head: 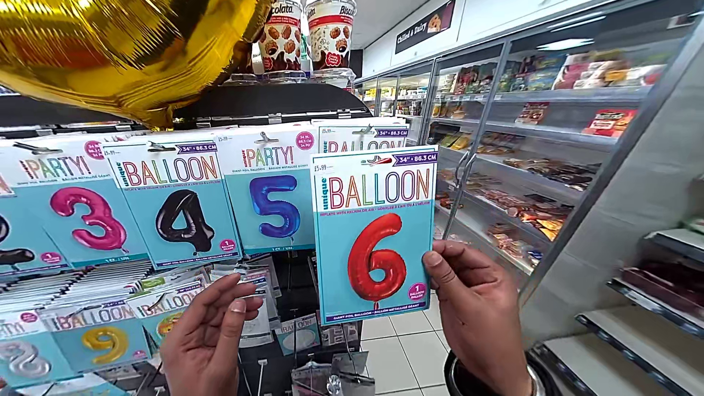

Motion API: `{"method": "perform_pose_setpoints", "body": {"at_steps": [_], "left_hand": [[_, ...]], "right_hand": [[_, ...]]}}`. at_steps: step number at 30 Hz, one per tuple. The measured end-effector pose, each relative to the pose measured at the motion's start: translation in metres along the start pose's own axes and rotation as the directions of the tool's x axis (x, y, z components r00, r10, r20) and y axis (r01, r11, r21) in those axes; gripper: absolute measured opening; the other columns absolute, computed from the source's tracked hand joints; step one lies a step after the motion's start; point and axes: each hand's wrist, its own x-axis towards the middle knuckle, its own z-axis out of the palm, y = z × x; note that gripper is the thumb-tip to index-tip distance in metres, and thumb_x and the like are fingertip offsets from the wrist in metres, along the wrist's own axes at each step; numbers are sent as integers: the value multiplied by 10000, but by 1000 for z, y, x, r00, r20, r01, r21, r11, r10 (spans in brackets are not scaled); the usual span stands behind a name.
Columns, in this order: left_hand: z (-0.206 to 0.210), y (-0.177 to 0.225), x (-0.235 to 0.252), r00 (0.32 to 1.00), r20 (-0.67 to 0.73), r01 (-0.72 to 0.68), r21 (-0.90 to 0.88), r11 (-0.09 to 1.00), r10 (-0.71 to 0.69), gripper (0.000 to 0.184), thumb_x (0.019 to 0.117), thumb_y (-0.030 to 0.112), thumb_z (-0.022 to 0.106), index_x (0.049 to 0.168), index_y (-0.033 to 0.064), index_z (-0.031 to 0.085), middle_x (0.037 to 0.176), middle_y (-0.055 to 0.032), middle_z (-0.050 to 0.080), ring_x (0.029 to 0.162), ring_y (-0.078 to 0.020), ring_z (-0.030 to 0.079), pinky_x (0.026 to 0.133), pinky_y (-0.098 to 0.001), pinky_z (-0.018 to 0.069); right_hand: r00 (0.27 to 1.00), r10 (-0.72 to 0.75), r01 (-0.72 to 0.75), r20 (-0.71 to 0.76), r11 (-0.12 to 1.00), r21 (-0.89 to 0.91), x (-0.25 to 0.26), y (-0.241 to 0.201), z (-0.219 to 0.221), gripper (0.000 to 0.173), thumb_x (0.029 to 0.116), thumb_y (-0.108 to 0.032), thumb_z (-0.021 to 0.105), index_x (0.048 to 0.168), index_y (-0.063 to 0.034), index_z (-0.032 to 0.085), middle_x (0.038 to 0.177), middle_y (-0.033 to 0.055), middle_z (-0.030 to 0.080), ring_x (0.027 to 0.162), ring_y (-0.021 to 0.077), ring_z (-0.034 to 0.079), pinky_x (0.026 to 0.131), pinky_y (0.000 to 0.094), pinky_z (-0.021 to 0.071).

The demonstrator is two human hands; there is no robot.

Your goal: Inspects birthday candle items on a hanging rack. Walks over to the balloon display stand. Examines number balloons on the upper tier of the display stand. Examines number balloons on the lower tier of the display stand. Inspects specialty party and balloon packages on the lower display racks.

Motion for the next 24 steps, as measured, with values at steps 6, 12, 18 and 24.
{"method": "perform_pose_setpoints", "body": {"at_steps": [6,12,18,24], "left_hand": [[13,-3,-5,1000,17,-4,-11,1000,5,332,1018,225,613,1261,-1,628,1012,-141,745,824,-256,750,688,-334,654],[23,-7,-7,999,41,8,-40,999,-6,344,1017,230,615,1261,-13,623,1017,-150,743,835,-272,752,684,-349,658],[27,-8,-7,999,53,2,-44,999,0,335,1019,225,612,1261,-5,626,1005,-143,744,835,-265,752,691,-342,659],[28,-8,-7,998,58,7,-41,999,-5,340,1020,228,611,1257,-14,625,1003,-146,745,831,-269,752,689,-344,658]], "right_hand": [[1000,1,-1,8,1000,4,-13,0,-7,176,950,-136,729,1094,-34,736,947,143,718,771,192,722,692,328,647],[999,-24,24,-23,1000,-19,-14,-6,-15,171,952,-142,728,1090,-41,734,946,125,716,766,177,717,699,313,646],[999,-31,30,-33,999,-24,-15,-6,-18,177,949,-145,735,1099,-52,736,961,116,718,783,170,721,699,311,648],[999,-26,26,-23,1000,-17,-14,-4,-19,175,950,-147,735,1094,-50,738,953,117,718,777,168,718,699,305,645]]}}
